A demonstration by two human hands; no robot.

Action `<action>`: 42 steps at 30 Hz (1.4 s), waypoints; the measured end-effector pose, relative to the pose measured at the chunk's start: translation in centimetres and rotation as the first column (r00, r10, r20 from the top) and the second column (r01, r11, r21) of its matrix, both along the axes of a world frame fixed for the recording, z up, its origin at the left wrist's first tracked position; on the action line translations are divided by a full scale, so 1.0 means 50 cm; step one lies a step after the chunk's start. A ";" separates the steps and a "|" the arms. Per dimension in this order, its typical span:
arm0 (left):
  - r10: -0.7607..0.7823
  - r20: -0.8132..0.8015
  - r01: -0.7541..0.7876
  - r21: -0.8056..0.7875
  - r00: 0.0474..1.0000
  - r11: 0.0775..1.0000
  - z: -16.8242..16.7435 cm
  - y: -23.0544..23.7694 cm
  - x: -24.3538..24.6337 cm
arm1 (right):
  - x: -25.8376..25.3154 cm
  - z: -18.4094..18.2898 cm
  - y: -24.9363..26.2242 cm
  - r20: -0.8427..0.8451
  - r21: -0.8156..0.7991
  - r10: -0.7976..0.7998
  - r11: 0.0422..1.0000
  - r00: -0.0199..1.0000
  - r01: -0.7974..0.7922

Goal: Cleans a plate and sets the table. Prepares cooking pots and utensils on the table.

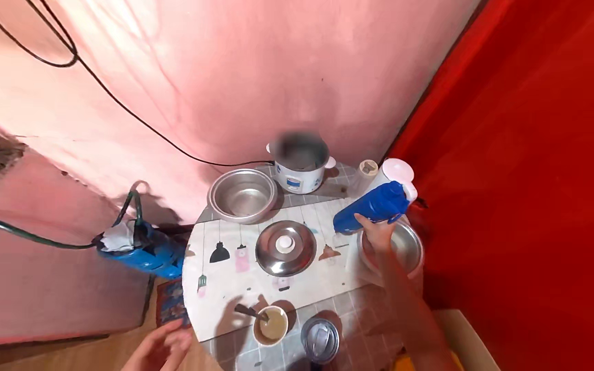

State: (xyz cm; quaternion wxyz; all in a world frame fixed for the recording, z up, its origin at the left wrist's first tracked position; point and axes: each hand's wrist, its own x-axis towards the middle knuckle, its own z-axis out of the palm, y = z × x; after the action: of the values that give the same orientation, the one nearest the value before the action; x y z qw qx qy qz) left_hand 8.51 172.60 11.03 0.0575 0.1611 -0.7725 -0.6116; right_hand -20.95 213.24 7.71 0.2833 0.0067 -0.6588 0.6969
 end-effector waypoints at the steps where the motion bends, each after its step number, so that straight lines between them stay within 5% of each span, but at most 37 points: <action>1: -0.019 -0.014 0.019 0.002 1.000 1.000 0.003 0.008 -0.009 | 0.035 0.009 0.003 0.004 -0.003 0.011 1.000 1.000 -0.011; 6: -0.066 -0.068 0.068 0.038 0.996 0.997 -0.015 0.026 -0.024 | 0.268 0.064 0.035 0.393 0.162 -0.086 0.987 0.916 0.023; 9: -0.132 -0.077 0.133 0.014 0.988 0.991 -0.024 0.042 -0.047 | 0.370 0.053 0.057 0.379 0.137 -0.102 0.989 0.920 0.054; 12: -0.391 -0.199 0.360 -0.174 0.899 0.917 0.002 0.130 -0.119 | 0.443 0.039 0.082 0.373 0.237 -0.130 0.971 0.919 0.041; 15: -0.733 -0.332 0.556 -0.489 0.594 0.673 0.067 0.283 -0.209 | 0.497 0.016 0.102 0.355 0.286 -0.079 0.958 0.932 -0.028; 18: -0.922 -0.309 0.442 -0.810 0.234 0.384 0.130 0.436 -0.272 | 0.534 -0.007 0.111 0.263 0.300 0.059 0.944 0.963 -0.140; 21: -0.947 -0.304 0.282 -0.922 -0.100 0.266 0.118 0.526 -0.312 | 0.575 0.003 0.102 0.338 0.334 0.072 0.923 0.938 -0.192; 23: -0.925 -0.312 0.304 -0.922 -0.217 0.239 0.093 0.546 -0.318 | 0.593 -0.012 0.098 0.331 0.323 0.081 0.926 0.940 -0.193; 25: -0.940 -0.294 0.398 -0.894 -0.173 0.207 0.069 0.550 -0.309 | 0.604 -0.030 0.091 0.348 0.313 0.074 0.930 0.935 -0.190; 26: -0.972 -0.227 0.492 -0.854 -0.059 0.170 0.065 0.550 -0.295 | 0.609 -0.038 0.086 0.370 0.317 0.040 0.934 0.928 -0.167; 28: -0.957 0.139 0.735 -0.671 0.253 0.097 0.089 0.559 -0.261 | 0.615 -0.054 0.076 0.416 0.372 -0.068 0.923 0.907 -0.102; 29: -0.865 0.372 0.835 -0.543 0.336 0.091 0.112 0.570 -0.253 | 0.616 -0.065 0.075 0.426 0.408 -0.110 0.910 0.898 -0.082; 32: -0.657 0.700 0.952 -0.292 0.280 0.095 0.134 0.579 -0.266 | 0.618 -0.100 0.082 0.398 0.474 -0.176 0.880 0.900 -0.038; 36: -0.795 0.501 0.914 -0.375 0.341 0.156 0.114 0.550 -0.287 | 0.621 -0.101 0.114 0.459 0.432 -0.182 0.901 0.870 -0.039; 39: -0.989 0.080 0.942 -0.323 0.124 0.092 0.062 0.562 -0.310 | 0.619 -0.107 0.137 0.504 0.448 -0.189 0.891 0.843 -0.068; 42: -0.999 -0.032 0.928 -0.373 -0.029 -0.015 0.032 0.602 -0.323 | 0.614 -0.109 0.159 0.527 0.455 -0.195 0.887 0.827 -0.081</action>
State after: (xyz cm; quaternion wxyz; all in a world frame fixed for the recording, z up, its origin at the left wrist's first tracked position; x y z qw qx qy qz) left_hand -7.62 202.71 12.61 -0.2566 -0.5290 -0.7087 -0.3901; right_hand 9.73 221.20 2.27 0.0895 -0.1509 -0.8578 0.4832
